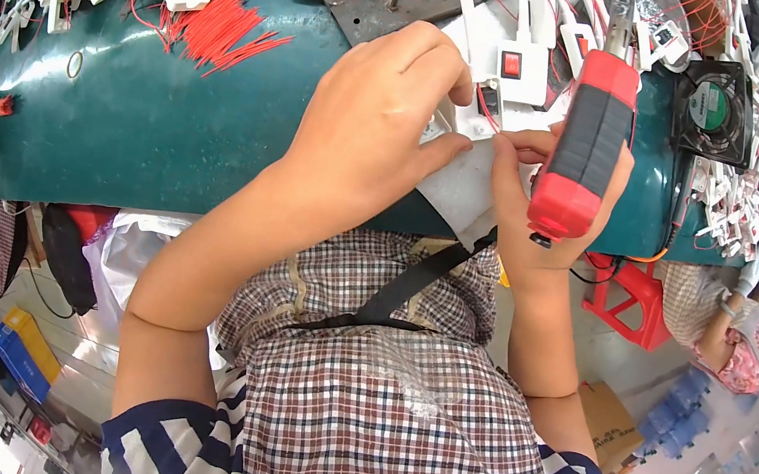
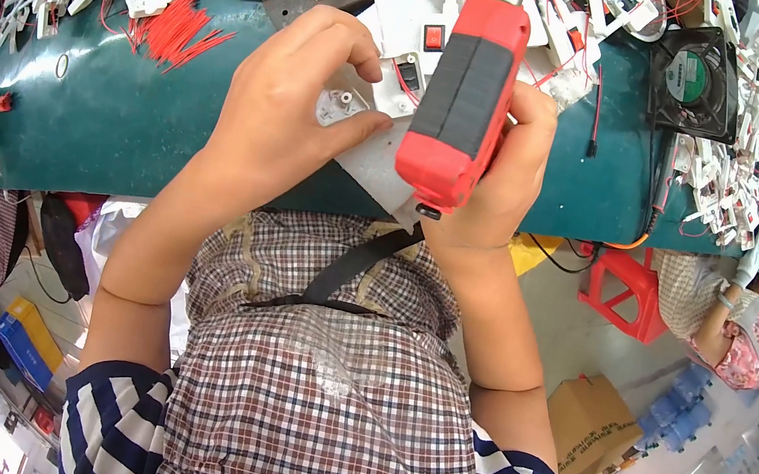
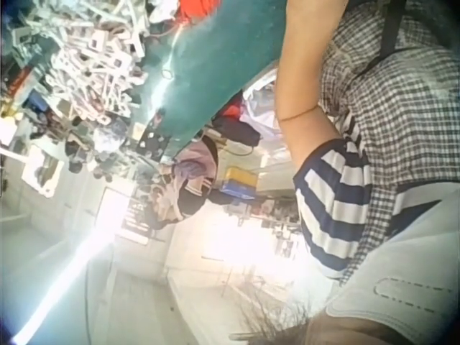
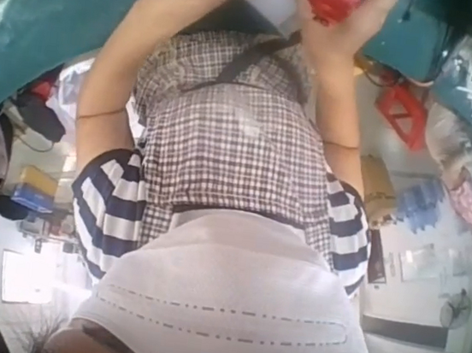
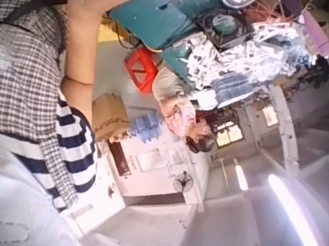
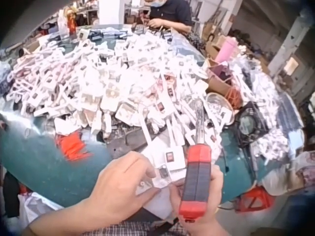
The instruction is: The person solders red and white wires to small white plastic electrical switches at a factory workbench using a soldering iron.
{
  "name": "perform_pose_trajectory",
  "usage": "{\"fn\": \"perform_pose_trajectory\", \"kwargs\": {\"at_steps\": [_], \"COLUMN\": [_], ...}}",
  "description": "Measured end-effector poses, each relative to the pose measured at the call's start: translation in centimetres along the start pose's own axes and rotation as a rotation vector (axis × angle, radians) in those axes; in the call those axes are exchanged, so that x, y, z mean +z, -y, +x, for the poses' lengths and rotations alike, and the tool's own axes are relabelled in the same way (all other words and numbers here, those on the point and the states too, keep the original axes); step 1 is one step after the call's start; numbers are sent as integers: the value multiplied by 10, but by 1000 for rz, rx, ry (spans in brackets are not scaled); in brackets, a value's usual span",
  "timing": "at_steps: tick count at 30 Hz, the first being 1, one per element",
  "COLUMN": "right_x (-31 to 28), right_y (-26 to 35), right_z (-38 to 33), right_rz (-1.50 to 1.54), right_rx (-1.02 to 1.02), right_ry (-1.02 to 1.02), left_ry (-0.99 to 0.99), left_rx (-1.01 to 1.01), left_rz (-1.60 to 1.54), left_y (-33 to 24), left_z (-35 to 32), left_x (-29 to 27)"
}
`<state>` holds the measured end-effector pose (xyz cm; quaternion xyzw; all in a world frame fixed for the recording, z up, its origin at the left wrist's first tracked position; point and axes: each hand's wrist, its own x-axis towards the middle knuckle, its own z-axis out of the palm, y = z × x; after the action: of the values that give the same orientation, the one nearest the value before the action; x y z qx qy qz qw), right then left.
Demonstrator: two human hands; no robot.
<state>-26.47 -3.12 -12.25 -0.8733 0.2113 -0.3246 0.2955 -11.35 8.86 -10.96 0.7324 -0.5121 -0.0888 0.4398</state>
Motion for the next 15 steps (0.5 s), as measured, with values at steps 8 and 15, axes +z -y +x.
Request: {"fn": "perform_pose_trajectory", "kwargs": {"at_steps": [8,15], "right_x": [-2,-4], "right_y": [-6,9], "right_z": [-5,2], "right_rz": [78,208], "right_rx": [103,295], "right_ry": [-17,33], "left_ry": [-109,-45], "left_rx": [148,19], "left_rz": [81,122], "left_y": [-4,-7], "left_z": [4,4], "left_x": [5,1]}}
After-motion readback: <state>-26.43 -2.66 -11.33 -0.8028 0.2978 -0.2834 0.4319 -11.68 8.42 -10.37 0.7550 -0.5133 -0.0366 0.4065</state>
